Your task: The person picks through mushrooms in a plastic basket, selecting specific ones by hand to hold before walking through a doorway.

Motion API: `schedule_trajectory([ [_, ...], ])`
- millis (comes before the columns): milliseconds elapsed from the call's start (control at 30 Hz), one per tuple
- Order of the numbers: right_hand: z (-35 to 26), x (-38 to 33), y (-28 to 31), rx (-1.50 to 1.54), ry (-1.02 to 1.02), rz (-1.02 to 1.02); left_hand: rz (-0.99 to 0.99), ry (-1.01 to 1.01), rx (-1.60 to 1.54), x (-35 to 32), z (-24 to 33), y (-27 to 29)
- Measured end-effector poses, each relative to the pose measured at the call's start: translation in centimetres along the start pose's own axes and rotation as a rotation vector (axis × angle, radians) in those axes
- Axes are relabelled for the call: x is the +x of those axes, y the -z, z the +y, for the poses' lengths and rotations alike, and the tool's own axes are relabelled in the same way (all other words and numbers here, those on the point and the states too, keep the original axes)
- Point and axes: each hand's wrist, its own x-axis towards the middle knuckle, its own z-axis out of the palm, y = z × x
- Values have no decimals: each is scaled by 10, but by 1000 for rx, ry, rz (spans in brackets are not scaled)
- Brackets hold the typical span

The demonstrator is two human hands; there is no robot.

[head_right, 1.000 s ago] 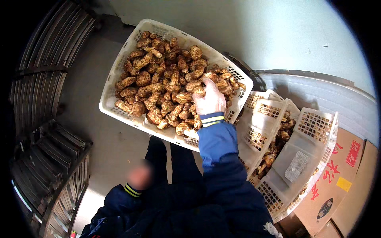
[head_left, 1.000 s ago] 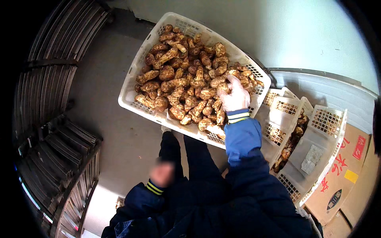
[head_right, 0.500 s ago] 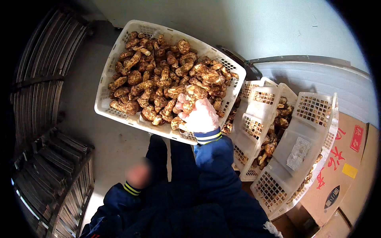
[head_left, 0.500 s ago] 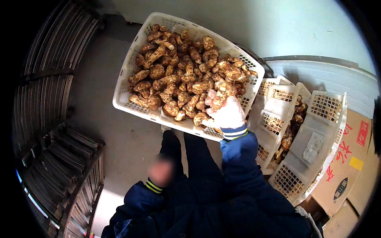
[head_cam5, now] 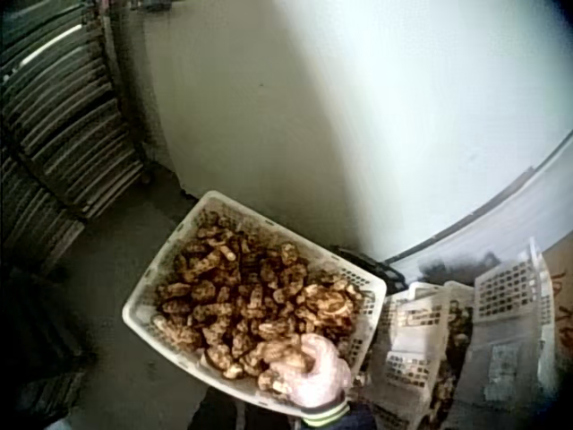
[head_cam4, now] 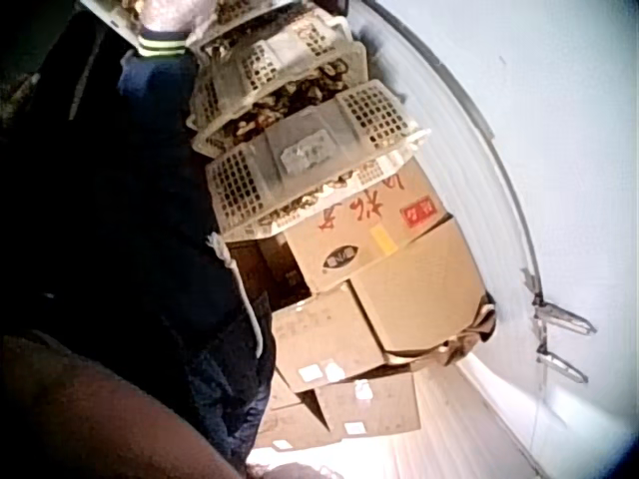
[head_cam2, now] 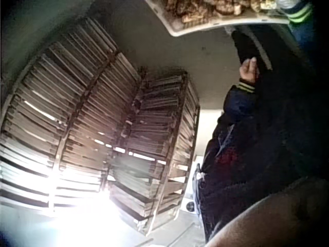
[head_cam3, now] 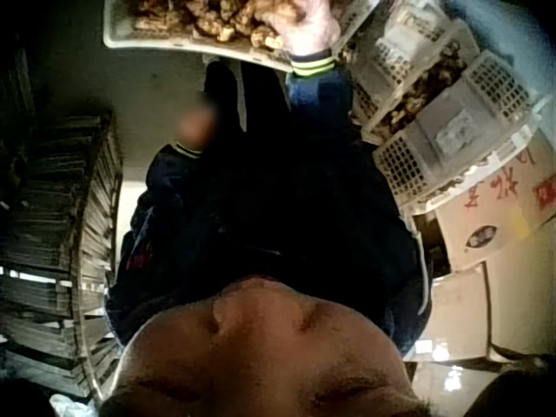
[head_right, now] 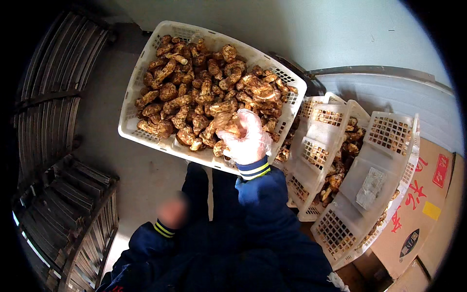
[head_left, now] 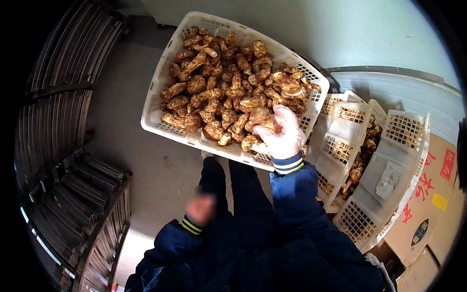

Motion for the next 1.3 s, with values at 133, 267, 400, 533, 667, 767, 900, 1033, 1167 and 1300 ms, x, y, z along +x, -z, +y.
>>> schedule_trajectory([
  [133, -1, 5, 7, -331, 352, 10, -32, 47, -233, 2, -3, 16],
  [267, -1, 5, 5, -345, 448, -16, -72, 74, -396, 2, -3, 11],
  [400, -4, 6, 6, -389, 510, 2, -128, 21, -108, 8, 9, -37],
  [533, 0, 5, 3, -372, 506, -36, -246, -34, 130, 9, 17, -71],
  [667, 15, 6, -8, -396, 409, -149, -246, 201, -780, 1, 2, 21],
  [767, 23, 6, -8, -425, 331, -184, -190, 185, -769, 3, -1, 35],
  [900, 25, -5, -10, -294, 109, -267, -167, 134, -615, 3, -2, 31],
  [1033, 32, -10, -18, -337, 236, -139, -160, 104, -526, 1, -1, 27],
  [1167, 6, -12, -27, -24, 126, -286, -157, 58, -421, -1, -1, 23],
  [1300, 36, 28, -24, -636, 412, -98, -190, -84, -49, -2, -1, 9],
])
